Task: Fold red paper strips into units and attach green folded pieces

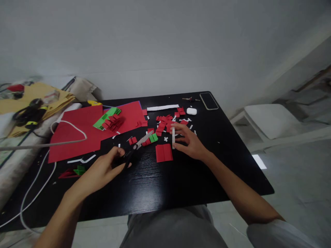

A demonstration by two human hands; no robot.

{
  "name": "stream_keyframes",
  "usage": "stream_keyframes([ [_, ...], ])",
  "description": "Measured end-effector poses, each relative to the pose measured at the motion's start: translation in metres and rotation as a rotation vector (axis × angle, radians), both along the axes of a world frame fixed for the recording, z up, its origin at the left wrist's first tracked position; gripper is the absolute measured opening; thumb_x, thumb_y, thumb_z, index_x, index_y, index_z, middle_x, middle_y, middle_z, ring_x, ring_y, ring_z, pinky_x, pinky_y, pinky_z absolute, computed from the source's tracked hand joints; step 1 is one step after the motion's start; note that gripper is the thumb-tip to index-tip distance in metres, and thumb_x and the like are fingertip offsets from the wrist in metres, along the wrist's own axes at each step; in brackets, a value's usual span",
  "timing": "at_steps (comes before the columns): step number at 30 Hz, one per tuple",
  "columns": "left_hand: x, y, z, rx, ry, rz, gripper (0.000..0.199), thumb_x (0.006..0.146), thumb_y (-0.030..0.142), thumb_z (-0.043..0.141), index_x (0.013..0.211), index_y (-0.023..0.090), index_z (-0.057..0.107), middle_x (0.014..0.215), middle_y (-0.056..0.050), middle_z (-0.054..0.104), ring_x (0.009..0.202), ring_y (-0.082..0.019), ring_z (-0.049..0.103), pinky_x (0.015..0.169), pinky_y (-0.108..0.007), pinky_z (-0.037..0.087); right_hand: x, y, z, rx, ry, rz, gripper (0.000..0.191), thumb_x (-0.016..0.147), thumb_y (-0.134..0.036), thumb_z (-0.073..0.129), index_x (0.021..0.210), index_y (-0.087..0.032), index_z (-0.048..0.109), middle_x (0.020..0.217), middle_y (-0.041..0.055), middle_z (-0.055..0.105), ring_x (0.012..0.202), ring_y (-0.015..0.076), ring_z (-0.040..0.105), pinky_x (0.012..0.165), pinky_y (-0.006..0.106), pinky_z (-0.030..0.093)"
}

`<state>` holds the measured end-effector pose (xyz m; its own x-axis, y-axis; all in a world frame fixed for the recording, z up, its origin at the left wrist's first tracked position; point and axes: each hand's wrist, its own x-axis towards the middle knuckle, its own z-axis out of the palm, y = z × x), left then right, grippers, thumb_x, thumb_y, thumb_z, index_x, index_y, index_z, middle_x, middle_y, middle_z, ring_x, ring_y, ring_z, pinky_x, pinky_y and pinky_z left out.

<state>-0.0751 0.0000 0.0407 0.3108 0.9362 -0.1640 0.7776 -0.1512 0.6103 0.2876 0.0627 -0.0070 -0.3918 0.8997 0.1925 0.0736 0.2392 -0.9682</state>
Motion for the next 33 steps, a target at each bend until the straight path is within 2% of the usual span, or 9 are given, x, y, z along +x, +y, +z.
stream_keyframes([
  [3, 0.016, 0.007, -0.002, 0.020, -0.057, 0.017, 0.041, 0.087, 0.059, 0.071, 0.091, 0.020, 0.058, 0.080, 0.002, 0.061, 0.072, -0.015, 0.056, 0.064, -0.023, 0.044, -0.001, -0.005, -0.004, 0.025, -0.023, 0.010, 0.055, 0.087, -0.030, 0.077, 0.139, -0.035, 0.058, 0.147, 0.0080, 0.055, 0.130, 0.0284, 0.058, 0.096, 0.046, 0.064],
  [7, 0.030, 0.013, -0.004, -0.001, 0.008, -0.032, 0.046, 0.088, 0.063, 0.067, 0.078, 0.020, 0.058, 0.070, 0.003, 0.056, 0.065, -0.015, 0.051, 0.059, -0.025, 0.038, -0.003, -0.007, -0.007, 0.004, 0.007, 0.054, 0.061, 0.085, -0.028, 0.080, 0.141, -0.036, 0.057, 0.151, 0.0074, 0.053, 0.135, 0.0293, 0.055, 0.099, 0.047, 0.062],
  [11, 0.039, 0.015, -0.004, 0.056, 0.098, -0.035, 0.044, 0.088, 0.064, 0.066, 0.090, 0.021, 0.057, 0.082, -0.001, 0.061, 0.069, -0.019, 0.056, 0.063, -0.029, 0.043, -0.006, -0.008, -0.010, 0.010, 0.029, 0.089, 0.075, 0.076, -0.029, 0.089, 0.142, -0.036, 0.055, 0.154, 0.0076, 0.049, 0.137, 0.0303, 0.054, 0.099, 0.046, 0.061],
  [15, 0.046, 0.017, -0.004, 0.144, 0.170, -0.087, 0.040, 0.091, 0.060, 0.063, 0.087, 0.022, 0.052, 0.082, -0.001, 0.058, 0.070, -0.020, 0.056, 0.066, -0.031, 0.043, -0.006, -0.010, -0.009, 0.030, 0.014, 0.079, 0.074, 0.076, -0.030, 0.090, 0.141, -0.036, 0.057, 0.153, 0.0077, 0.049, 0.132, 0.0293, 0.056, 0.093, 0.042, 0.064],
  [19, 0.050, 0.020, 0.001, 0.220, 0.203, -0.189, 0.030, 0.096, 0.048, 0.058, 0.085, 0.022, 0.051, 0.084, -0.003, 0.060, 0.076, -0.022, 0.059, 0.073, -0.034, 0.045, -0.003, -0.010, -0.005, -0.014, 0.018, 0.128, 0.071, 0.078, -0.031, 0.088, 0.143, -0.036, 0.059, 0.146, 0.0080, 0.054, 0.120, 0.0255, 0.062, 0.081, 0.035, 0.066],
  [24, 0.048, 0.025, 0.008, 0.205, 0.317, -0.263, 0.020, 0.093, 0.040, 0.058, 0.090, 0.021, 0.055, 0.094, -0.007, 0.064, 0.087, -0.027, 0.063, 0.081, -0.040, 0.047, 0.000, -0.010, -0.001, -0.063, -0.003, 0.160, 0.070, 0.078, -0.032, 0.087, 0.143, -0.035, 0.062, 0.139, 0.0070, 0.062, 0.106, 0.0203, 0.066, 0.074, 0.029, 0.065],
  [29, 0.044, 0.030, 0.008, 0.192, 0.354, -0.312, 0.024, 0.092, 0.042, 0.059, 0.098, 0.019, 0.060, 0.103, -0.011, 0.067, 0.096, -0.031, 0.065, 0.087, -0.043, 0.049, 0.000, -0.011, 0.002, -0.102, -0.042, 0.163, 0.069, 0.079, -0.032, 0.085, 0.144, -0.034, 0.063, 0.133, 0.0072, 0.068, 0.100, 0.0203, 0.067, 0.067, 0.028, 0.062],
  [33, 0.044, 0.031, 0.009, 0.232, 0.389, -0.320, 0.023, 0.091, 0.038, 0.060, 0.102, 0.018, 0.062, 0.105, -0.012, 0.068, 0.096, -0.031, 0.066, 0.086, -0.043, 0.049, 0.000, -0.011, 0.003, -0.117, -0.066, 0.147, 0.068, 0.079, -0.033, 0.085, 0.143, -0.033, 0.063, 0.125, 0.0067, 0.071, 0.092, 0.0179, 0.067, 0.063, 0.026, 0.060],
])
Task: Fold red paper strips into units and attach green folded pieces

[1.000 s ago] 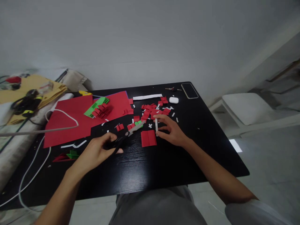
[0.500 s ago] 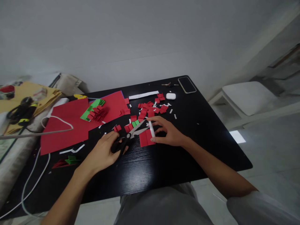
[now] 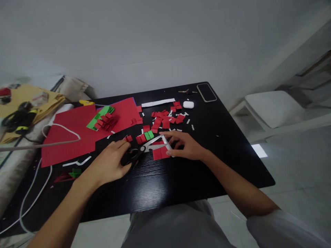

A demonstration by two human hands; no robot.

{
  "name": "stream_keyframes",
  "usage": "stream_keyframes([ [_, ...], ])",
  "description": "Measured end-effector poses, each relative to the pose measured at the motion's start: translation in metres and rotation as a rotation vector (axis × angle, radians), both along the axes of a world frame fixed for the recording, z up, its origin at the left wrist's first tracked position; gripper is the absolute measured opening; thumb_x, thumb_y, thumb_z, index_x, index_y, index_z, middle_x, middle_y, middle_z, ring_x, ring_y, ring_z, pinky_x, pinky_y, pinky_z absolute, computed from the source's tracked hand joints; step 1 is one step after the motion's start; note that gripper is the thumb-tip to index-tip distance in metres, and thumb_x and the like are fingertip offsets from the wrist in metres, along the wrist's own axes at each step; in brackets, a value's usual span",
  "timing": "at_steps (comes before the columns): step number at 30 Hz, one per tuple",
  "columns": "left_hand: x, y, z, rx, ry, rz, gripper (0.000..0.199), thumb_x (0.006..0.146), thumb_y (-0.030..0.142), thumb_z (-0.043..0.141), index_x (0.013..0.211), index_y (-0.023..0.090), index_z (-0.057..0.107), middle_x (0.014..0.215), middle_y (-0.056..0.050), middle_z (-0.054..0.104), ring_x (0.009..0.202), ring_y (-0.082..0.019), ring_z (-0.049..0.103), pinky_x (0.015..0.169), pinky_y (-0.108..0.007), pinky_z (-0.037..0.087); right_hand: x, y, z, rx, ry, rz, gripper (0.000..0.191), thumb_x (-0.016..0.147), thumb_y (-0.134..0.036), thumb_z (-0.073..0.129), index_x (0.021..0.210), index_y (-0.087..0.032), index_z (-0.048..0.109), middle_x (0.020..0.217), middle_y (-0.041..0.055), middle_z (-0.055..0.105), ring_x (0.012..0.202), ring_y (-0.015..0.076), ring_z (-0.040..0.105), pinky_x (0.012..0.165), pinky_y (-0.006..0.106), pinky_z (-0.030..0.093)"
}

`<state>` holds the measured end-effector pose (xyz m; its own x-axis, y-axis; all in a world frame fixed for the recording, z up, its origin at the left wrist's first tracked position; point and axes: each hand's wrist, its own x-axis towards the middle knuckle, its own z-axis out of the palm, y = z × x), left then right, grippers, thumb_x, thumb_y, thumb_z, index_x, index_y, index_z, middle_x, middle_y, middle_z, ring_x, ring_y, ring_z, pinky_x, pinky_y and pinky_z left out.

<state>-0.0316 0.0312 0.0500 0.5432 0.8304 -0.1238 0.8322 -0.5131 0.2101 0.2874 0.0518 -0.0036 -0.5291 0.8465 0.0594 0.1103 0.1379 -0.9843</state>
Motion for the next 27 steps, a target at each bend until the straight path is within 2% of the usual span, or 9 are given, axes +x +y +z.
stream_keyframes([
  [4, -0.0015, -0.0010, 0.0034, 0.022, 0.012, 0.000, 0.019, 0.086, 0.031, 0.063, 0.101, 0.018, 0.062, 0.102, -0.011, 0.067, 0.093, -0.031, 0.065, 0.082, -0.041, 0.049, 0.0010, 0.0006, -0.0020, 0.044, -0.001, 0.010, 0.068, 0.080, -0.034, 0.085, 0.144, -0.028, 0.063, 0.110, 0.0037, 0.073, 0.079, 0.0131, 0.065, 0.074, 0.030, 0.062],
  [8, -0.0026, -0.0014, 0.0039, 0.020, 0.018, -0.020, 0.016, 0.085, 0.029, 0.062, 0.097, 0.019, 0.061, 0.101, -0.011, 0.067, 0.093, -0.030, 0.065, 0.084, -0.041, 0.049, 0.0017, 0.0005, -0.0043, 0.106, 0.006, 0.016, 0.066, 0.081, -0.033, 0.085, 0.143, -0.027, 0.064, 0.106, 0.0026, 0.074, 0.077, 0.0130, 0.065, 0.080, 0.034, 0.062],
  [16, 0.0000, -0.0021, 0.0030, 0.000, 0.011, -0.018, 0.019, 0.089, 0.034, 0.060, 0.100, 0.019, 0.063, 0.110, -0.014, 0.070, 0.098, -0.032, 0.068, 0.092, -0.047, 0.051, -0.0002, -0.0003, -0.0049, -0.009, 0.046, 0.045, 0.065, 0.081, -0.035, 0.085, 0.142, -0.029, 0.064, 0.112, 0.0042, 0.069, 0.079, 0.0135, 0.068, 0.077, 0.034, 0.063],
  [22, 0.0009, -0.0034, 0.0062, 0.008, -0.005, 0.000, 0.020, 0.088, 0.035, 0.061, 0.100, 0.020, 0.064, 0.105, -0.012, 0.070, 0.097, -0.032, 0.067, 0.090, -0.045, 0.051, 0.0006, 0.0006, -0.0036, -0.014, 0.047, 0.071, 0.058, 0.083, -0.036, 0.084, 0.138, -0.028, 0.067, 0.109, 0.0048, 0.070, 0.101, 0.0207, 0.069, 0.091, 0.040, 0.063],
  [27, -0.0006, -0.0056, 0.0084, 0.012, -0.020, -0.018, 0.014, 0.088, 0.031, 0.061, 0.097, 0.020, 0.060, 0.105, -0.011, 0.068, 0.097, -0.030, 0.065, 0.088, -0.042, 0.049, 0.0016, 0.0009, -0.0076, 0.025, 0.028, 0.040, 0.054, 0.083, -0.036, 0.083, 0.134, -0.028, 0.067, 0.126, 0.0083, 0.067, 0.114, 0.0244, 0.066, 0.088, 0.040, 0.064],
])
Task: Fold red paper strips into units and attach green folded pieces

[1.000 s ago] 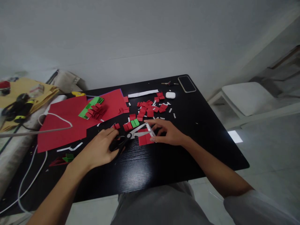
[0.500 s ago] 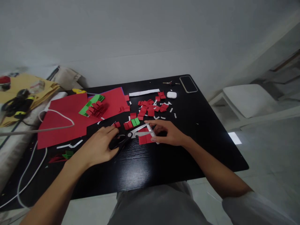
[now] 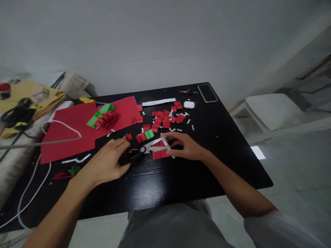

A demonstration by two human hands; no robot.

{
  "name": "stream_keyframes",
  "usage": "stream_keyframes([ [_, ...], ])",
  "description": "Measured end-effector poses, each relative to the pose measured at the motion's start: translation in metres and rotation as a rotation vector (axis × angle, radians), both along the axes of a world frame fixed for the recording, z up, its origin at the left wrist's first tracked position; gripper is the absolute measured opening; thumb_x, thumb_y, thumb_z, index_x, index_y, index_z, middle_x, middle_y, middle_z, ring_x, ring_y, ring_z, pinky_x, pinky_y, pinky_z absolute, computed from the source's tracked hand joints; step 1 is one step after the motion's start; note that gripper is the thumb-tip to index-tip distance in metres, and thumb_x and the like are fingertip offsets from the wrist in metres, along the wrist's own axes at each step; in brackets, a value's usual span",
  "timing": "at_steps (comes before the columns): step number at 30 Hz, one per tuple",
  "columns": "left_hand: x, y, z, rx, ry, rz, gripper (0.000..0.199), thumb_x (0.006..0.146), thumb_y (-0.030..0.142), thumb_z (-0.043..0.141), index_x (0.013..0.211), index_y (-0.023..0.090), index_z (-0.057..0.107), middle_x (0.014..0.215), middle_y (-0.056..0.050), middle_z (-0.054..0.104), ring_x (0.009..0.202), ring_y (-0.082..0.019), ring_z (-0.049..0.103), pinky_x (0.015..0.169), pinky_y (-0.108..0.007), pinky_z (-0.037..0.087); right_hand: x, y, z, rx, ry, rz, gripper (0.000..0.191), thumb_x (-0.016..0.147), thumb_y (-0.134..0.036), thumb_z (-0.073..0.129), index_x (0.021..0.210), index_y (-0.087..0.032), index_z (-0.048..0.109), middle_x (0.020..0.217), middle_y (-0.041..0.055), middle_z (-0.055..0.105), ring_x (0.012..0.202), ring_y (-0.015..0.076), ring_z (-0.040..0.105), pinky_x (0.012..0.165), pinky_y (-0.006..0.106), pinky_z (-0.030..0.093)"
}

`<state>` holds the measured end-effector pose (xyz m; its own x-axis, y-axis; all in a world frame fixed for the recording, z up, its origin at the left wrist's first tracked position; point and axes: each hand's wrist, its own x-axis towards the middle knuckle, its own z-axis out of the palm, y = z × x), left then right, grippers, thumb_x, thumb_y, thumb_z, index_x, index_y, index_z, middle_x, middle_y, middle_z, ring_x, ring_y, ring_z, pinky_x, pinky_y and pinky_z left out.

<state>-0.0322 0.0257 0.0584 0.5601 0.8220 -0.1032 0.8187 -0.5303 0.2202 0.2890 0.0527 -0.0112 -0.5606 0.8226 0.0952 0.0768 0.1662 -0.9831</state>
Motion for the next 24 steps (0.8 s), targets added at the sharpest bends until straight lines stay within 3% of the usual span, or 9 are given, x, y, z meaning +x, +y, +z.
stream_keyframes([
  [4, -0.001, 0.000, 0.004, 0.021, -0.031, 0.018, 0.018, 0.091, 0.036, 0.061, 0.099, 0.020, 0.059, 0.106, -0.011, 0.067, 0.099, -0.030, 0.065, 0.086, -0.040, 0.049, 0.000, -0.001, 0.000, 0.049, -0.026, -0.022, 0.052, 0.083, -0.037, 0.083, 0.131, -0.028, 0.067, 0.134, 0.0095, 0.064, 0.116, 0.0252, 0.065, 0.089, 0.041, 0.064],
  [11, -0.007, 0.005, 0.000, -0.015, -0.016, 0.113, 0.023, 0.093, 0.043, 0.057, 0.092, 0.021, 0.059, 0.091, -0.008, 0.066, 0.085, -0.027, 0.065, 0.075, -0.037, 0.048, -0.001, -0.003, 0.006, 0.012, 0.015, -0.015, 0.048, 0.089, -0.036, 0.078, 0.135, -0.029, 0.063, 0.133, 0.0076, 0.065, 0.112, 0.0230, 0.067, 0.101, 0.046, 0.059],
  [16, -0.008, 0.002, -0.006, -0.102, -0.001, 0.095, 0.019, 0.092, 0.039, 0.058, 0.086, 0.022, 0.058, 0.086, -0.006, 0.066, 0.075, -0.024, 0.064, 0.068, -0.034, 0.045, -0.004, -0.004, 0.005, -0.019, -0.015, -0.054, 0.043, 0.096, -0.038, 0.070, 0.137, -0.032, 0.058, 0.143, 0.0078, 0.058, 0.114, 0.0231, 0.068, 0.090, 0.040, 0.063],
  [19, -0.005, 0.001, -0.007, -0.132, 0.037, 0.086, 0.016, 0.092, 0.038, 0.057, 0.088, 0.022, 0.058, 0.086, -0.005, 0.067, 0.075, -0.024, 0.064, 0.068, -0.035, 0.045, -0.005, -0.003, 0.001, -0.031, -0.016, -0.055, 0.043, 0.100, -0.042, 0.064, 0.140, -0.033, 0.053, 0.146, 0.0086, 0.055, 0.107, 0.0203, 0.070, 0.093, 0.041, 0.062],
  [24, -0.002, 0.003, -0.006, -0.129, 0.055, 0.089, 0.017, 0.093, 0.038, 0.055, 0.088, 0.022, 0.058, 0.087, -0.006, 0.068, 0.076, -0.024, 0.066, 0.067, -0.034, 0.045, -0.002, 0.000, -0.001, -0.211, 0.088, 0.034, 0.063, 0.094, -0.047, 0.073, 0.146, -0.032, 0.040, 0.129, 0.0087, 0.063, 0.108, 0.0212, 0.069, 0.098, 0.044, 0.059],
])
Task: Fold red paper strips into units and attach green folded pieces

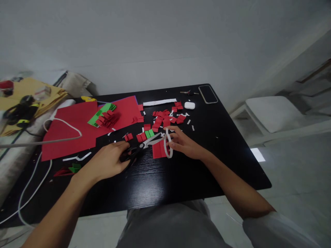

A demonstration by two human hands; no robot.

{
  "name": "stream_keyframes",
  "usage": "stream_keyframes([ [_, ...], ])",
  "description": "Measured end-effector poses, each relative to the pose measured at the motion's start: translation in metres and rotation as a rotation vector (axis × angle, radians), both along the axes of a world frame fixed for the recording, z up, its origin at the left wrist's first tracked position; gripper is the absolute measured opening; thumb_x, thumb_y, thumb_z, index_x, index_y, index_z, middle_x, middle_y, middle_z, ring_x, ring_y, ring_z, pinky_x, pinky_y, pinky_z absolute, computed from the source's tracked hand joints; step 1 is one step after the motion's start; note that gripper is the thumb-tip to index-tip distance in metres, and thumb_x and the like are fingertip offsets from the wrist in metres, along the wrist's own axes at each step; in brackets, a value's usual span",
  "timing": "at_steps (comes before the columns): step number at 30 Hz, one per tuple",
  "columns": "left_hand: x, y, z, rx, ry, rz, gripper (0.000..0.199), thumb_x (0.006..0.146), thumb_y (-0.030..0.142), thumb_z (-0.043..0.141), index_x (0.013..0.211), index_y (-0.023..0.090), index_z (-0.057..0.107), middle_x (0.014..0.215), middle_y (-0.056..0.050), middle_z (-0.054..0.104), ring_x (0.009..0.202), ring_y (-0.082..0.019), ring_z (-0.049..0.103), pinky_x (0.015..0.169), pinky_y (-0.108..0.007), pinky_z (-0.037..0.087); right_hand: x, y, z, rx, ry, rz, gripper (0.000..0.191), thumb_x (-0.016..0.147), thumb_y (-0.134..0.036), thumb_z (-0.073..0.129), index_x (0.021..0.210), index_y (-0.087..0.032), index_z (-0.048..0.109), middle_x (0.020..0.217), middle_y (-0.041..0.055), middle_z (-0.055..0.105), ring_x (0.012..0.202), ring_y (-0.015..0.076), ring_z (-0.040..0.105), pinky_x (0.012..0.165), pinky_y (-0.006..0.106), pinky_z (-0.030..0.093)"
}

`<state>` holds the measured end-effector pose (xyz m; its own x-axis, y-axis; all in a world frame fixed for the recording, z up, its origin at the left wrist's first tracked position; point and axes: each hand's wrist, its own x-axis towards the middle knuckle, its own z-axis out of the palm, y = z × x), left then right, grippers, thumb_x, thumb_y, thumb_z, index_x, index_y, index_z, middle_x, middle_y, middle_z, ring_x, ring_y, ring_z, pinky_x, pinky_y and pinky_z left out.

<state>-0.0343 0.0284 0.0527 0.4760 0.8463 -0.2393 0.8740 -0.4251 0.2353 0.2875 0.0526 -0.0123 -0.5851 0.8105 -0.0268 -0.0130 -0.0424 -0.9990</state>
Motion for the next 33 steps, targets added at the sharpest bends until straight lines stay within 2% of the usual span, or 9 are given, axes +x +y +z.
stream_keyframes([
  [2, 0.001, 0.000, 0.001, 0.003, -0.004, 0.011, 0.019, 0.094, 0.039, 0.055, 0.089, 0.022, 0.058, 0.087, -0.006, 0.068, 0.075, -0.024, 0.067, 0.066, -0.034, 0.045, 0.002, 0.002, 0.001, -0.069, 0.070, 0.042, 0.075, 0.086, -0.043, 0.082, 0.145, -0.032, 0.038, 0.127, 0.0082, 0.063, 0.115, 0.0228, 0.067, 0.096, 0.043, 0.060],
  [5, 0.002, -0.001, 0.001, 0.010, -0.009, 0.015, 0.020, 0.095, 0.041, 0.054, 0.089, 0.022, 0.058, 0.087, -0.006, 0.068, 0.076, -0.025, 0.067, 0.067, -0.034, 0.045, 0.005, 0.004, 0.002, -0.070, 0.048, 0.001, 0.082, 0.077, -0.035, 0.090, 0.143, -0.033, 0.041, 0.140, 0.0103, 0.055, 0.115, 0.0226, 0.065, 0.090, 0.039, 0.063],
  [8, 0.001, -0.002, 0.000, 0.020, -0.024, 0.005, 0.022, 0.096, 0.041, 0.053, 0.090, 0.021, 0.059, 0.088, -0.006, 0.068, 0.078, -0.024, 0.067, 0.069, -0.034, 0.045, 0.004, 0.004, 0.005, -0.023, -0.032, -0.050, 0.082, 0.078, -0.034, 0.089, 0.145, -0.035, 0.042, 0.150, 0.0112, 0.047, 0.106, 0.0197, 0.068, 0.082, 0.036, 0.064],
  [10, 0.000, -0.002, 0.000, 0.026, -0.029, 0.004, 0.022, 0.096, 0.042, 0.053, 0.090, 0.021, 0.059, 0.088, -0.006, 0.068, 0.078, -0.024, 0.067, 0.069, -0.033, 0.045, 0.004, 0.002, 0.007, 0.005, -0.054, -0.042, 0.081, 0.081, -0.036, 0.086, 0.147, -0.036, 0.040, 0.150, 0.0110, 0.048, 0.103, 0.0190, 0.069, 0.081, 0.036, 0.064],
  [17, 0.002, 0.006, 0.006, 0.001, -0.002, -0.027, 0.028, 0.097, 0.046, 0.054, 0.089, 0.020, 0.061, 0.087, -0.006, 0.069, 0.075, -0.023, 0.065, 0.067, -0.033, 0.042, 0.003, -0.003, 0.008, 0.111, -0.119, 0.027, 0.079, 0.086, -0.036, 0.083, 0.152, -0.037, 0.041, 0.146, 0.0111, 0.053, 0.116, 0.0244, 0.067, 0.095, 0.046, 0.061],
  [21, 0.005, 0.012, 0.010, 0.004, 0.002, -0.055, 0.023, 0.095, 0.041, 0.057, 0.089, 0.020, 0.063, 0.087, -0.006, 0.071, 0.074, -0.022, 0.065, 0.066, -0.033, 0.041, 0.003, -0.002, 0.008, 0.195, -0.056, 0.042, 0.072, 0.088, -0.033, 0.082, 0.150, -0.040, 0.047, 0.150, 0.0070, 0.053, 0.139, 0.0273, 0.055, 0.114, 0.052, 0.050],
  [23, 0.006, 0.015, 0.012, -0.011, -0.006, -0.063, 0.021, 0.094, 0.040, 0.058, 0.088, 0.020, 0.063, 0.085, -0.005, 0.070, 0.071, -0.020, 0.063, 0.064, -0.032, 0.039, 0.003, -0.002, 0.007, 0.193, -0.010, 0.050, 0.071, 0.088, -0.032, 0.082, 0.150, -0.040, 0.047, 0.152, 0.0061, 0.052, 0.145, 0.0272, 0.051, 0.118, 0.053, 0.046],
  [28, 0.005, 0.018, 0.015, -0.044, -0.046, -0.108, 0.023, 0.095, 0.040, 0.059, 0.085, 0.020, 0.062, 0.081, -0.004, 0.069, 0.067, -0.018, 0.060, 0.062, -0.030, 0.038, 0.002, -0.003, 0.007, 0.151, 0.039, 0.077, 0.074, 0.086, -0.028, 0.083, 0.150, -0.037, 0.046, 0.147, 0.0073, 0.057, 0.136, 0.0262, 0.059, 0.117, 0.054, 0.047],
  [33, 0.009, 0.018, 0.022, -0.047, -0.067, -0.124, 0.025, 0.096, 0.039, 0.058, 0.082, 0.019, 0.062, 0.079, -0.005, 0.070, 0.064, -0.017, 0.059, 0.060, -0.030, 0.037, 0.001, -0.004, 0.009, 0.181, 0.002, 0.082, 0.075, 0.086, -0.028, 0.083, 0.151, -0.038, 0.046, 0.147, 0.0079, 0.056, 0.132, 0.0266, 0.061, 0.108, 0.049, 0.055],
])
